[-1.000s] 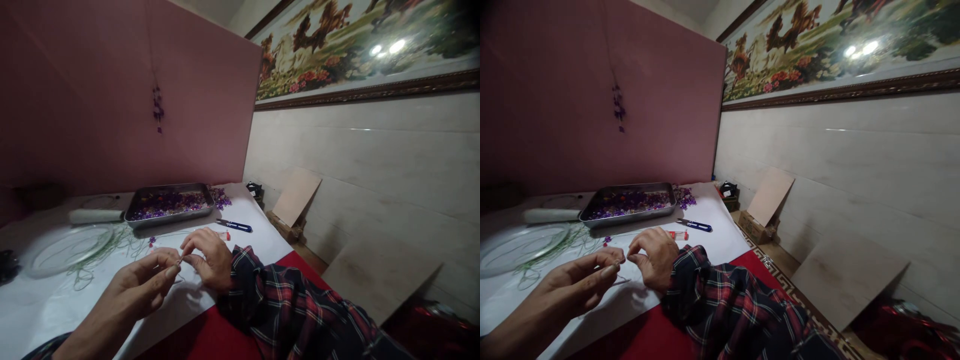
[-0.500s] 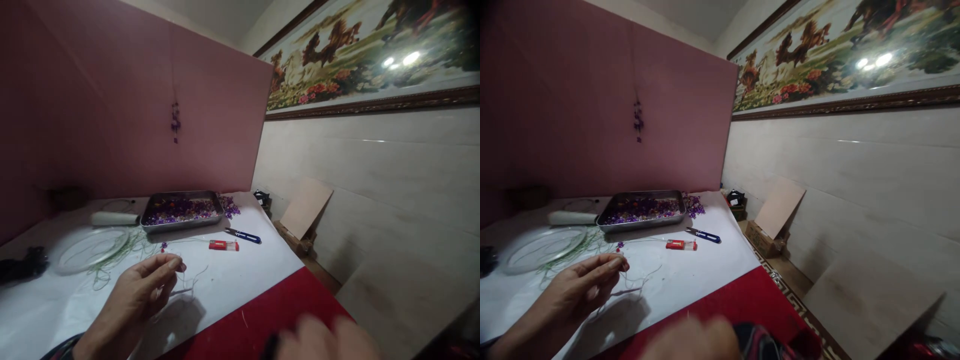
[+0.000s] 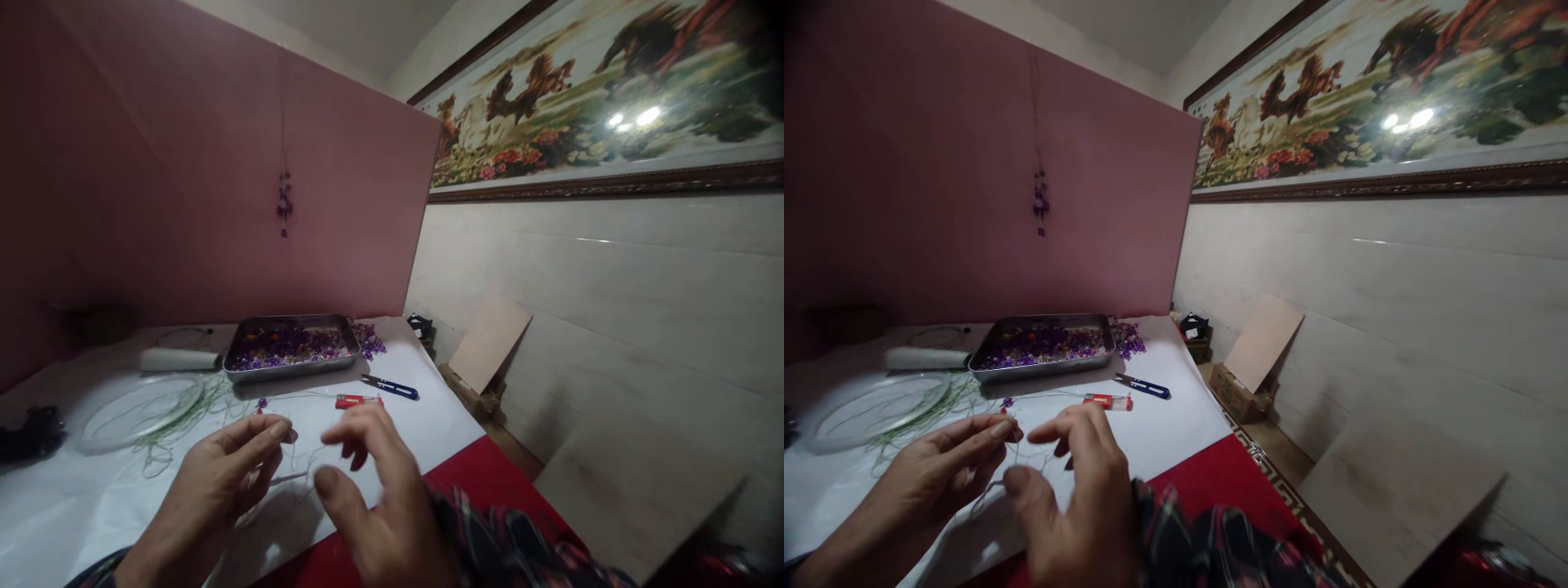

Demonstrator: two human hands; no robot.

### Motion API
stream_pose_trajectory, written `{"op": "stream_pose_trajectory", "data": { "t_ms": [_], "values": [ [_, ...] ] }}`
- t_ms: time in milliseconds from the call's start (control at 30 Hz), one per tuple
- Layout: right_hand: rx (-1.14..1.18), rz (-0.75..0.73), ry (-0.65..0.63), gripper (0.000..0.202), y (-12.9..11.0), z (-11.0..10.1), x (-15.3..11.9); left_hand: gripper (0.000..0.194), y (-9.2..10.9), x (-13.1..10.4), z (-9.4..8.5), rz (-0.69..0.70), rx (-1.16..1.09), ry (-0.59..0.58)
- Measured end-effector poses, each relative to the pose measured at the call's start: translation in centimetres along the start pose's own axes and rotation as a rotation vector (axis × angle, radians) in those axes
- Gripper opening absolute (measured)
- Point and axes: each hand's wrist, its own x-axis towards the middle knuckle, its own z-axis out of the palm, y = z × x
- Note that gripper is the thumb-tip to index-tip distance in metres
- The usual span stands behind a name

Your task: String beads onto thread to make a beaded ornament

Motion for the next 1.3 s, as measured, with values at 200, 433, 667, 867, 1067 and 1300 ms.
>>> {"op": "stream_pose_trajectory", "data": {
  "t_ms": [200,433,667,867,1067,1300],
  "values": [
    [-0.076,0.423,-0.150,0.013,-5.5,-1.1,8.9,0.026,-0.1,-0.2,-0.3,0.059,0.047,-0.046],
    [-0.151,0.201,-0.229,0.008,-1.5,-0.7,10.3,0.023,0.1,-0.1,-0.3,0.057,0.032,0.102],
    [-0.404,-0.161,0.006,0.010,1.6,0.0,9.7,0.011,-0.5,1.3,-1.1,-0.110,-0.134,0.129],
    [-0.163,-0.131,-0.114,0.015,0.3,1.7,7.7,0.002,-0.4,0.9,-0.6,-0.112,-0.180,0.104],
    [0.134,0.039,-0.392,0.014,0.6,1.0,8.4,0.011,0.6,1.0,-0.8,-0.037,-0.173,0.236],
    [0.550,0.076,-0.247,0.027,-0.5,-1.5,8.9,0.005,-0.1,1.5,-1.3,-0.020,-0.091,0.277]
  ]
}}
